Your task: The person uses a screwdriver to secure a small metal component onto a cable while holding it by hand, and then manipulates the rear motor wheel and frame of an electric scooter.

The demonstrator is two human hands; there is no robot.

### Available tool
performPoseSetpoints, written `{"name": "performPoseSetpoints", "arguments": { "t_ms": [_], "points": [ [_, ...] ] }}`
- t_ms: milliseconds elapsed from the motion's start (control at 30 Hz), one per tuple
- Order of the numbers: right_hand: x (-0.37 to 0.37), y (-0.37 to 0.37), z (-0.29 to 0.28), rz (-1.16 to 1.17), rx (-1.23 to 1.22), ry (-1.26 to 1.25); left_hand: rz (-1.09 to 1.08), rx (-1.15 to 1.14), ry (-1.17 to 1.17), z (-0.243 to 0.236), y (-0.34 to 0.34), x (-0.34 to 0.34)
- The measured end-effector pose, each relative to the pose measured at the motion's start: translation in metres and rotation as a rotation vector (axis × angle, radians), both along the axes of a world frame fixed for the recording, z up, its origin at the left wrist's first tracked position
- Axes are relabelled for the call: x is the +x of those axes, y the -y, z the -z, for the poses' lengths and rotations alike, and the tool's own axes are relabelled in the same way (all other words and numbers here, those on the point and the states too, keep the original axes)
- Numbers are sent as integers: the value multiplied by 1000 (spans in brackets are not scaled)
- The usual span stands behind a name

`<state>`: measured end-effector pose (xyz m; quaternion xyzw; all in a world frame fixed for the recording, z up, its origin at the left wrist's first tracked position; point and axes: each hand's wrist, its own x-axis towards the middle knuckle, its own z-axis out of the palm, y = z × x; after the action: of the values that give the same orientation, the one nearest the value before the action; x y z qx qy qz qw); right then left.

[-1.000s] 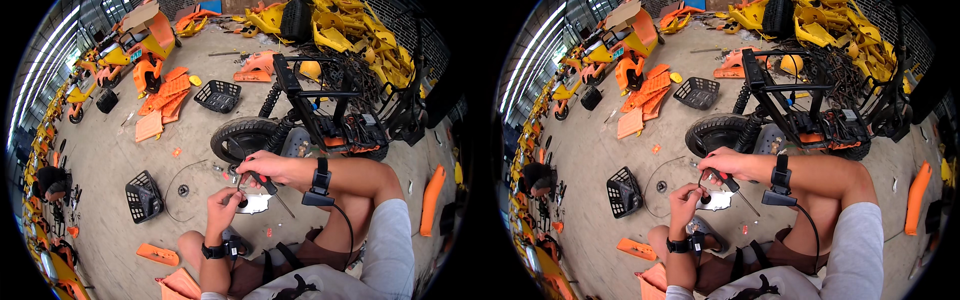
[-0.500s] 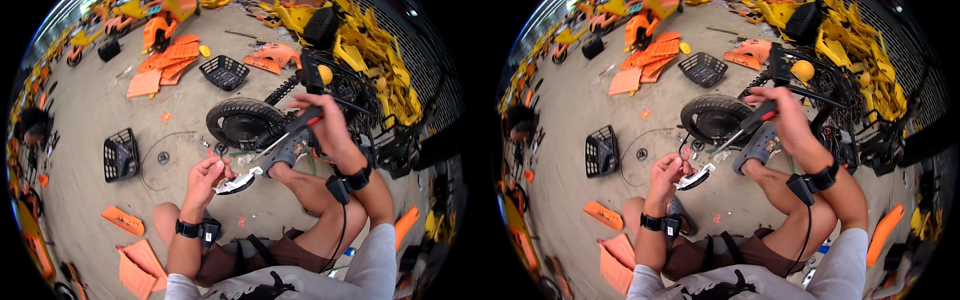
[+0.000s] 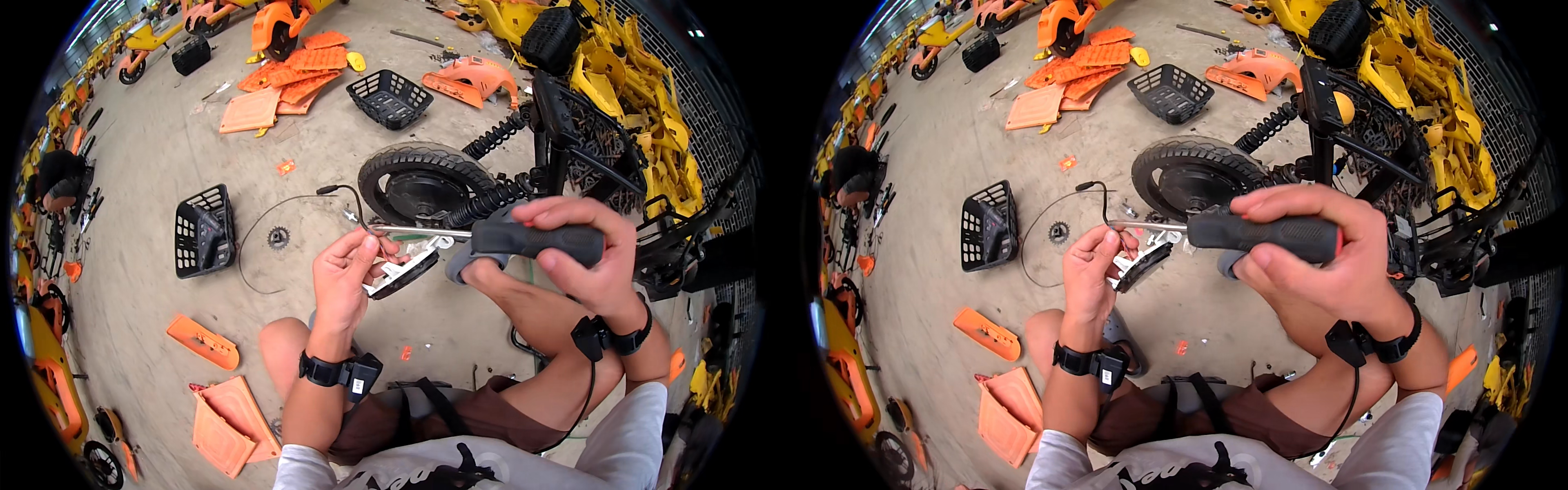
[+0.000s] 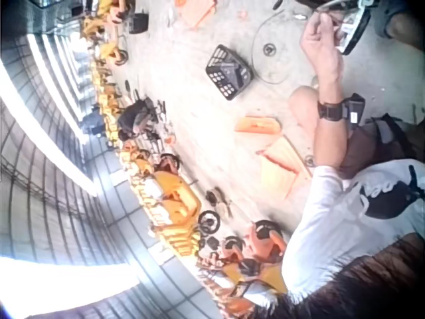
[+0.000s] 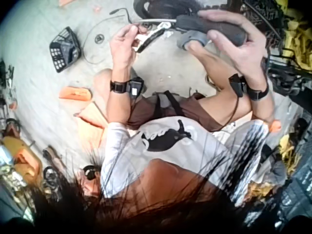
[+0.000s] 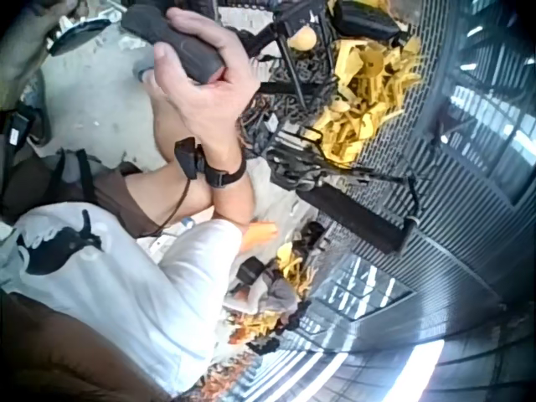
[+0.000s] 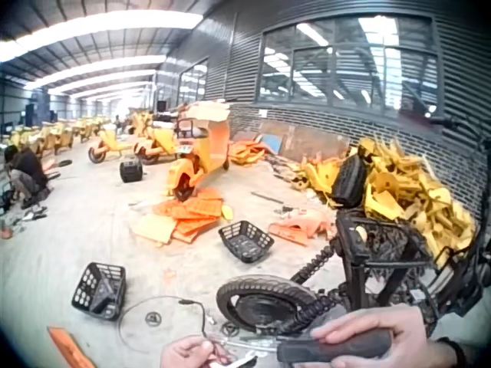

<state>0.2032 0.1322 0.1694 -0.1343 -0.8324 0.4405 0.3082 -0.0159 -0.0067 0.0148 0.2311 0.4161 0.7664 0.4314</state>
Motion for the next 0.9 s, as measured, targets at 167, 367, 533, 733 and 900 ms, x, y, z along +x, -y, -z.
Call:
{"name": "performPoseSetpoints", "arguments": {
  "t_ms": [167,367,533,733,900],
  "points": [
    [-7,2,4,-49,100,70,-50,-7,6,-6,3,-1],
    [-9,5,6,-51,196,85,-96,-2,-37,-5,2,0],
    [-7,4,6,-93,251,93,-173,-25,-73,1,-1,3],
    [-7,-1,16,-91,244,162,-222,-88,-139,-3,-2,5],
    [-7,1,23,-81,180,221,-265,-141,-210,-2,-3,5]
  ]
}}
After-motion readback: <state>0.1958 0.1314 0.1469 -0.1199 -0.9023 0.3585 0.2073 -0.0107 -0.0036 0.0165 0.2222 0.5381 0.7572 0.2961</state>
